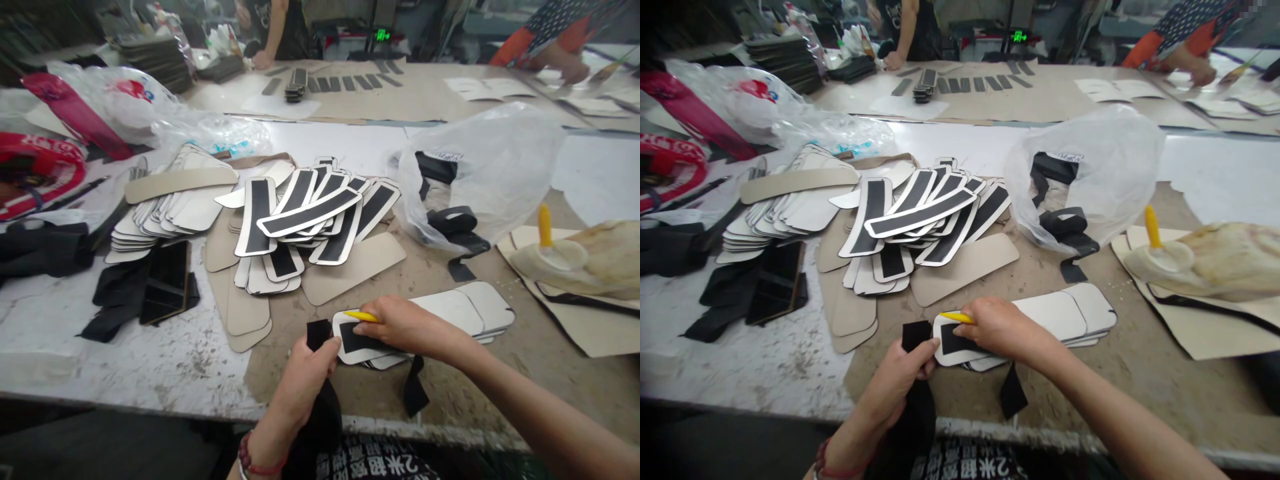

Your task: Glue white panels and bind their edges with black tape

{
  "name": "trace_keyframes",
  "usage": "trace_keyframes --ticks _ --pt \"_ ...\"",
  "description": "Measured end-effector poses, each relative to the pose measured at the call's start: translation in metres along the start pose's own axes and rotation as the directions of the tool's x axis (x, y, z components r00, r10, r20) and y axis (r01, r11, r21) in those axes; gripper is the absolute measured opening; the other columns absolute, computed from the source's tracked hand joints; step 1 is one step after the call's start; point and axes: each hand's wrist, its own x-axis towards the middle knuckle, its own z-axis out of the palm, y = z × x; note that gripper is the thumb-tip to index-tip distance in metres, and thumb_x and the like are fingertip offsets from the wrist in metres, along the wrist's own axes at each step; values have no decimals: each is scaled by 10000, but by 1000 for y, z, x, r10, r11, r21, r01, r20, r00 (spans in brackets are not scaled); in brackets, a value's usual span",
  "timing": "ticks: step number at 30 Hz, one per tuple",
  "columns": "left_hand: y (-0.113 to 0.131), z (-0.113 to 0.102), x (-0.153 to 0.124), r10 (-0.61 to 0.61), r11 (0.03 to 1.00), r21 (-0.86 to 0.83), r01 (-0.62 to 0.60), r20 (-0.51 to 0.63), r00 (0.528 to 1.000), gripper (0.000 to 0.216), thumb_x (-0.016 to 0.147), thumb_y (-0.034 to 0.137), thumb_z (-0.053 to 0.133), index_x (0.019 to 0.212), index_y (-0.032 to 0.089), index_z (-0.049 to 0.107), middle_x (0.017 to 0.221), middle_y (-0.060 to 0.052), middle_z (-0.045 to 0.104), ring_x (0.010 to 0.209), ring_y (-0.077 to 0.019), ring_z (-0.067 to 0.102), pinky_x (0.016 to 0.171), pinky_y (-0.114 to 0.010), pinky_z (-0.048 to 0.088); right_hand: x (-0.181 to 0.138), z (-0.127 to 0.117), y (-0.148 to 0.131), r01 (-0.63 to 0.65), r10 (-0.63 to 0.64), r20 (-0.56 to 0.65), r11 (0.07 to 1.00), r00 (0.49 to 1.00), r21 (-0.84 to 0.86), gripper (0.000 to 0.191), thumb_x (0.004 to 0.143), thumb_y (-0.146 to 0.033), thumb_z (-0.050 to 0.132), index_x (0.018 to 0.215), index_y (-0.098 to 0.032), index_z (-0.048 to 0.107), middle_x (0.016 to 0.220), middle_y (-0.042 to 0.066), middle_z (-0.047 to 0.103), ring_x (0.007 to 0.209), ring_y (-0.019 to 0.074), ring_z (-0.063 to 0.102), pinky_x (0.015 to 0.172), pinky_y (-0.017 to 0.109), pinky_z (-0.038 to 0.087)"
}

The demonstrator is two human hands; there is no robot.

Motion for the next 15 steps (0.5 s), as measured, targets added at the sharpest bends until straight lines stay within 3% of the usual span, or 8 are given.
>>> trace_keyframes --ticks 10,15 --pt "-3 8 4 -13 1000 13 14 -74 997 329 661 442 657 613 184 459 438 81 362 425 -79 288 432 -217 201 -2 2 -2 6 -10 -37 995 999 -100 160 831 -334 591 793 -192 656 757 55 669 719 214 608 573 243 341" --pt "-6 6 5 -9 1000 1 10 -90 996 385 635 484 682 646 182 443 446 93 346 428 -69 276 431 -199 211 -55 -20 47 -113 111 -73 993 991 -25 168 845 -322 551 766 -187 613 726 29 636 666 187 578 584 240 345"
